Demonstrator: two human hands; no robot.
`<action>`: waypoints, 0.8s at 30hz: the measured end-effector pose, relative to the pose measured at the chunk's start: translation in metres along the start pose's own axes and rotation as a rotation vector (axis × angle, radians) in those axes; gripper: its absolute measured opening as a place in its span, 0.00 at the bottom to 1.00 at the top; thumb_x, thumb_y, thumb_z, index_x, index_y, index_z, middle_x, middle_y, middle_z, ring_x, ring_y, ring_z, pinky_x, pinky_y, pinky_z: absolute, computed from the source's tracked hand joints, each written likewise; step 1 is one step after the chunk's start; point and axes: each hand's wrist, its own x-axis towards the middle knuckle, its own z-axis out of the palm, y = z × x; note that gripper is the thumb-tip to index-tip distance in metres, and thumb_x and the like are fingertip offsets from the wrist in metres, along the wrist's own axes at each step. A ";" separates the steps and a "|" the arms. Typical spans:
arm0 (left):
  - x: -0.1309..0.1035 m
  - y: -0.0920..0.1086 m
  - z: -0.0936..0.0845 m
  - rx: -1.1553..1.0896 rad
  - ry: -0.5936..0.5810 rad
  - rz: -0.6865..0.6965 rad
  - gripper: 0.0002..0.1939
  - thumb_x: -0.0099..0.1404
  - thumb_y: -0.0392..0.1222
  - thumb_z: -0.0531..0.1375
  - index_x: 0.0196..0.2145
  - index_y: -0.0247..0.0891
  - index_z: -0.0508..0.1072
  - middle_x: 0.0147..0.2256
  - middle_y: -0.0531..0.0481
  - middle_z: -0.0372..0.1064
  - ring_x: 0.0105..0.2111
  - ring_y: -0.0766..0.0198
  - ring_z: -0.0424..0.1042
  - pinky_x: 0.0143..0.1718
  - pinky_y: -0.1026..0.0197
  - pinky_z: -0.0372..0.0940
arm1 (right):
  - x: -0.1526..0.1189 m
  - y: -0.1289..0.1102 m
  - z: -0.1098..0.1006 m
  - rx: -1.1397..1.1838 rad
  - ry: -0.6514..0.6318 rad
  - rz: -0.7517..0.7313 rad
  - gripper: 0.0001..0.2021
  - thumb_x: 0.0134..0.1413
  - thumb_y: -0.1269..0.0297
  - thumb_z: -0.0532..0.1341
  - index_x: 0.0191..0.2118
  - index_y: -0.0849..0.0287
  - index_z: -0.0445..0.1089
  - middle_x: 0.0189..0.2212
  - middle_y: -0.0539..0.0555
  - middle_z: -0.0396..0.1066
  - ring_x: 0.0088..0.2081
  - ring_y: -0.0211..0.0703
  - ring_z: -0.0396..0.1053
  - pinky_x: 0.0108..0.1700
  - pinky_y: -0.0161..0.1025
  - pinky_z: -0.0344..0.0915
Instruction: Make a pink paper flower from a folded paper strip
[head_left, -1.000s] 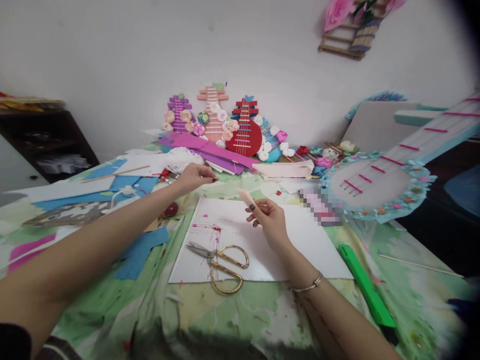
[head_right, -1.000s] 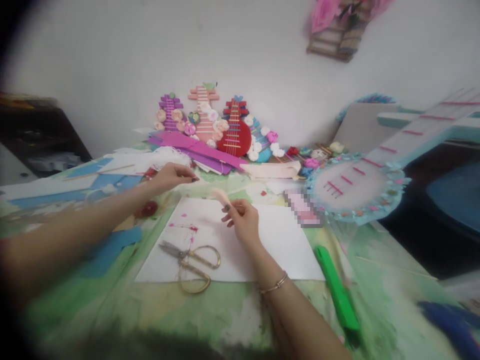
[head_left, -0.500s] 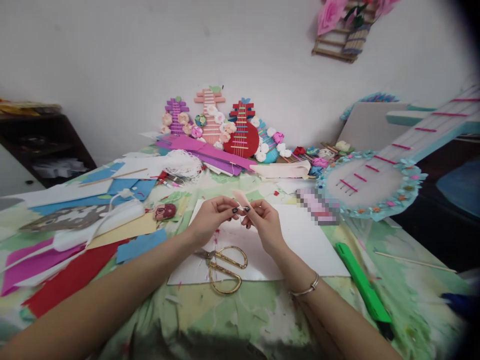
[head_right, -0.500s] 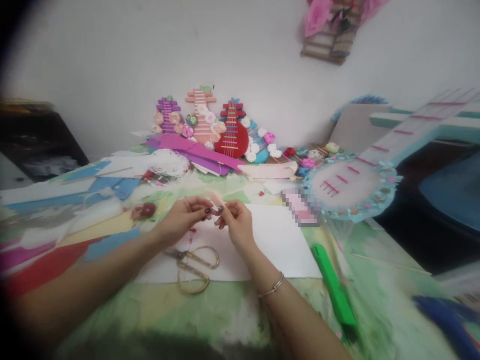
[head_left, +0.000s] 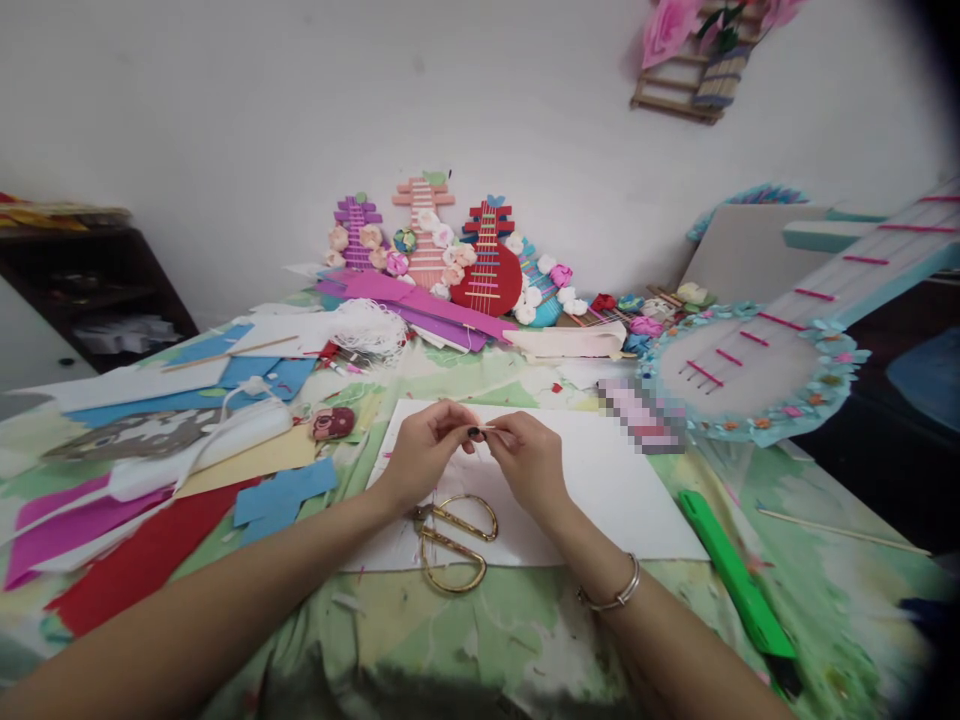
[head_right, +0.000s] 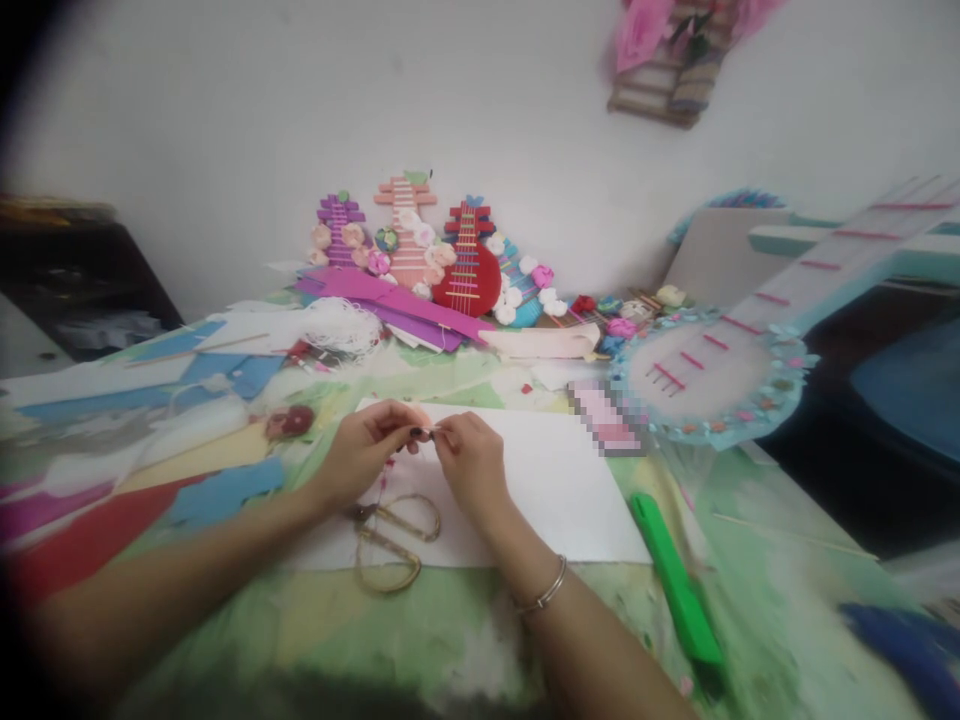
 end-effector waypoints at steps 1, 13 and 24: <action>0.000 -0.001 0.000 0.027 0.007 0.005 0.05 0.58 0.38 0.58 0.31 0.33 0.70 0.27 0.50 0.70 0.24 0.70 0.67 0.27 0.66 0.62 | -0.001 0.000 0.001 -0.027 0.001 -0.044 0.04 0.50 0.69 0.58 0.28 0.59 0.69 0.26 0.51 0.69 0.28 0.37 0.66 0.31 0.33 0.61; 0.000 0.004 0.000 0.092 0.034 -0.108 0.08 0.57 0.42 0.59 0.30 0.33 0.69 0.18 0.54 0.66 0.14 0.73 0.60 0.15 0.70 0.57 | -0.005 0.002 0.004 -0.201 -0.078 -0.256 0.19 0.58 0.66 0.53 0.56 0.59 0.57 0.30 0.54 0.72 0.31 0.39 0.69 0.33 0.34 0.64; -0.001 0.001 0.001 0.076 0.069 -0.110 0.09 0.55 0.40 0.60 0.32 0.35 0.64 0.19 0.54 0.69 0.12 0.73 0.59 0.13 0.71 0.55 | -0.004 -0.003 0.003 -0.057 -0.006 -0.198 0.10 0.55 0.70 0.55 0.34 0.59 0.74 0.25 0.52 0.67 0.26 0.34 0.65 0.30 0.31 0.62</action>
